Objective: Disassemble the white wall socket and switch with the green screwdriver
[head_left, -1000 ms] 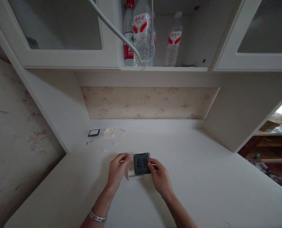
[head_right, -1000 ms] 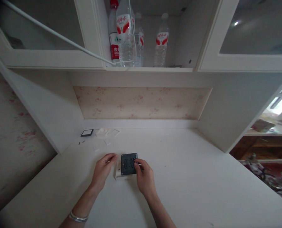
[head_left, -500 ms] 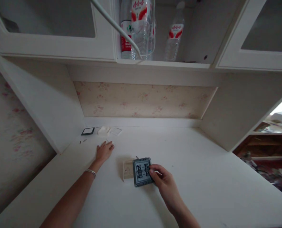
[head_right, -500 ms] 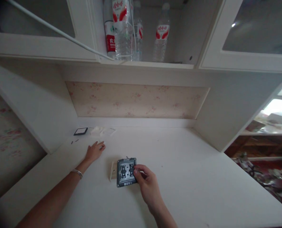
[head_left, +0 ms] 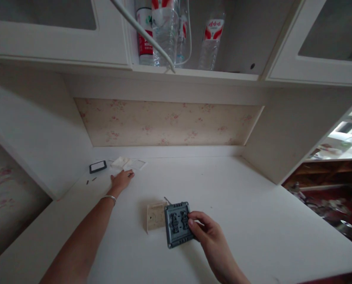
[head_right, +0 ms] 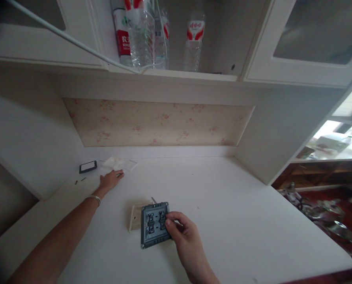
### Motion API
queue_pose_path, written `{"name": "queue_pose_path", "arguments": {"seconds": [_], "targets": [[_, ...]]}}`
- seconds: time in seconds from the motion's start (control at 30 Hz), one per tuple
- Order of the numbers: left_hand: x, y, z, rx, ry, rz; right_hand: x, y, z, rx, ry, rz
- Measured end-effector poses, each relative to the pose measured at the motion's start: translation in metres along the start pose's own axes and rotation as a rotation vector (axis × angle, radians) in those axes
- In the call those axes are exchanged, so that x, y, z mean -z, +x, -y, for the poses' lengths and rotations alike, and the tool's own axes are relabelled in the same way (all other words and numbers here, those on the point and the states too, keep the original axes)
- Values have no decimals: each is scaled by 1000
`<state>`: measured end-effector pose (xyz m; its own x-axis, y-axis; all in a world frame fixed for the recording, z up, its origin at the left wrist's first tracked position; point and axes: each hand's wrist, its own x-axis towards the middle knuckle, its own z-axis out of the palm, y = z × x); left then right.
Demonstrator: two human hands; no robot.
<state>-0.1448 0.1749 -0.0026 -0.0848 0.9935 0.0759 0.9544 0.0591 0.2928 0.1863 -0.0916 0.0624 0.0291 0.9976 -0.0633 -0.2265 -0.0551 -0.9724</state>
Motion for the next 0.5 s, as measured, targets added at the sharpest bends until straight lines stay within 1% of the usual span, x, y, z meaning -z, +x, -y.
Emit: {"name": "queue_pose_path", "arguments": {"seconds": [0.1, 0.2, 0.37, 0.5], "targets": [[1, 6, 5, -13, -7, -2, 1, 1, -1, -8, -5, 1], [-1, 7, 11, -46, -17, -8, -1, 1, -2, -13, -1, -3], [-2, -2, 21, -84, -31, -48, -8, 3, -5, -73, 61, 16], [5, -7, 24, -130, -76, -72, -14, 5, -7, -103, 86, 4]]}}
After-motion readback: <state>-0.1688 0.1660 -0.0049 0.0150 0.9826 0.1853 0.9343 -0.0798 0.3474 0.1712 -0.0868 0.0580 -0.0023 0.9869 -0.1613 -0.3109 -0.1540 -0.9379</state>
